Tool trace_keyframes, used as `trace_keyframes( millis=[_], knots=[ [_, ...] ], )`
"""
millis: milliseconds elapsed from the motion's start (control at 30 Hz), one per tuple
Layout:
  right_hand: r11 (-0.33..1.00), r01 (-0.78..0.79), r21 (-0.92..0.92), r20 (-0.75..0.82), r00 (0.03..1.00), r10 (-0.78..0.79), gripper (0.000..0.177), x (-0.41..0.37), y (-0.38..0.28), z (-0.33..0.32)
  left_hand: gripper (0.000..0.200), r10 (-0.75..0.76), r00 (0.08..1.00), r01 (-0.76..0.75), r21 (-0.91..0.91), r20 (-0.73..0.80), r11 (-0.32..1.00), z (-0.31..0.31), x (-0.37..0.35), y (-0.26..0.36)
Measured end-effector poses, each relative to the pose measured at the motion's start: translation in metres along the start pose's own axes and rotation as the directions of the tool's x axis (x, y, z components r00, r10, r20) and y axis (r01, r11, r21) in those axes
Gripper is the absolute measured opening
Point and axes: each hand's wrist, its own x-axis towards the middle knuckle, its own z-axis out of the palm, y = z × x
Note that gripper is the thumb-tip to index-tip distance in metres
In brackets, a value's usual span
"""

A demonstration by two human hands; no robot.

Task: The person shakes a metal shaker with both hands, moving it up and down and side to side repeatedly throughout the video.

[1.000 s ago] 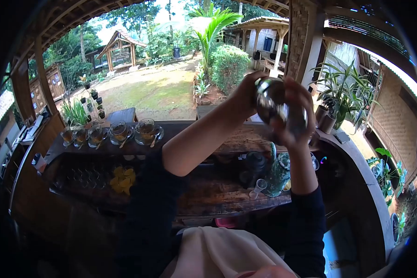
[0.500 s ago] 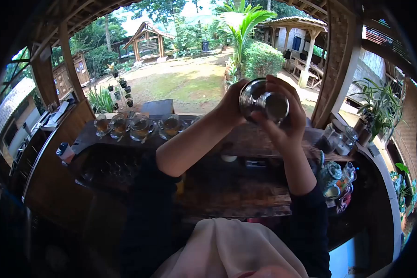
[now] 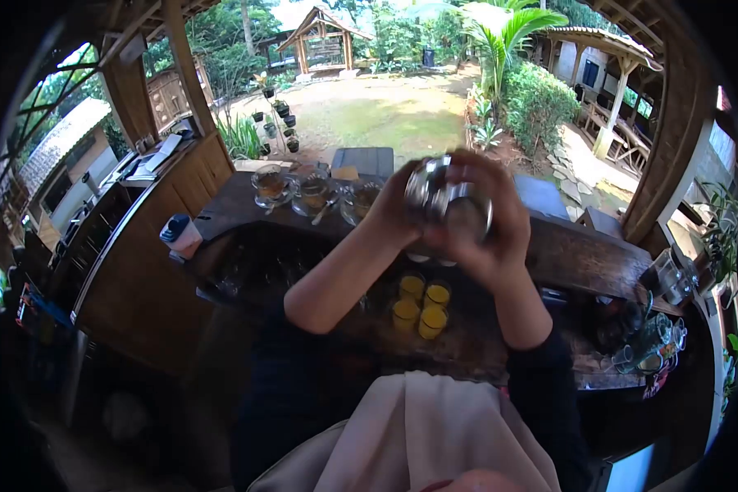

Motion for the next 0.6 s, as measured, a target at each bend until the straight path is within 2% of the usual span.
trace_keyframes(
  millis=[67,100,133,167,200,233,267,300,333,367,400,433,467,500,533,567,600],
  knots=[
    [0.961,0.274,-0.044,0.246,0.935,-0.255,0.03,-0.005,-0.047,0.007,0.055,-0.342,0.927,0.317,-0.168,-0.154,0.934,0.028,-0.035,0.015],
    [0.847,0.532,-0.018,0.241,0.824,-0.513,0.024,-0.013,-0.062,0.015,0.057,-0.177,0.969,0.19,0.059,-0.173,0.98,0.058,-0.051,0.016],
    [0.665,0.747,0.004,0.221,0.648,-0.729,0.019,-0.018,-0.071,0.025,0.064,0.227,0.972,-0.236,0.287,0.064,0.929,0.058,-0.055,0.0],
    [0.663,0.749,0.01,0.215,0.646,-0.733,0.019,-0.025,-0.063,0.04,0.064,0.285,0.94,-0.328,0.272,0.186,0.905,0.051,-0.055,-0.002],
    [0.617,0.787,0.013,0.079,0.614,-0.785,0.016,-0.038,-0.048,0.06,0.064,0.335,0.892,-0.413,0.246,0.304,0.877,0.038,-0.058,0.0],
    [0.576,0.817,0.005,-0.057,0.575,-0.816,0.013,-0.047,-0.04,0.072,0.064,0.333,0.895,-0.41,0.25,0.298,0.877,0.025,-0.064,0.01],
    [0.741,0.666,0.083,0.16,0.725,-0.67,0.014,-0.026,-0.039,0.053,0.058,0.092,0.995,-0.093,0.064,0.026,0.994,0.008,-0.071,0.023],
    [0.866,0.492,0.083,0.217,0.84,-0.498,0.018,-0.018,-0.017,0.061,0.052,-0.221,0.958,0.183,-0.208,-0.182,0.961,-0.011,-0.075,0.032],
    [0.929,0.369,0.023,0.221,0.904,-0.365,0.03,-0.023,0.014,0.072,0.042,-0.19,0.922,0.148,-0.148,-0.338,0.978,-0.035,-0.068,0.032],
    [0.997,0.002,0.081,0.145,0.989,-0.014,0.042,-0.015,0.019,0.087,0.039,-0.003,0.937,-0.031,-0.091,-0.35,0.995,-0.043,-0.069,0.023],
    [0.952,-0.287,0.106,0.058,0.958,0.282,0.054,-0.011,0.011,0.091,0.037,0.188,0.92,-0.211,-0.031,-0.344,0.977,-0.05,-0.069,0.015],
    [0.987,-0.149,0.062,0.05,0.988,0.146,0.046,-0.01,0.005,0.087,0.035,0.192,0.936,-0.244,-0.15,-0.297,0.958,-0.033,-0.071,0.011],
    [1.0,0.001,0.014,0.043,0.999,-0.001,0.039,-0.011,-0.003,0.083,0.04,0.168,0.951,-0.211,-0.146,-0.258,0.967,-0.062,-0.078,0.009],
    [0.98,0.194,-0.037,0.142,0.972,-0.187,0.034,-0.01,-0.027,0.076,0.044,-0.087,0.976,0.012,-0.345,-0.202,0.939,-0.019,-0.08,0.026],
    [0.927,0.37,-0.062,0.254,0.904,-0.344,0.029,-0.012,-0.053,0.071,0.049,-0.327,0.939,0.226,-0.523,-0.107,0.822,0.024,-0.086,0.036],
    [0.837,0.547,0.003,0.269,0.806,-0.528,0.026,-0.023,-0.066,0.069,0.056,-0.039,0.999,0.033,-0.195,-0.029,0.98,0.021,-0.092,0.026],
    [0.711,0.7,0.068,0.269,0.674,-0.688,0.023,-0.029,-0.073,0.069,0.064,0.209,0.968,-0.227,0.126,0.143,0.966,0.018,-0.093,0.016]
  ],
)
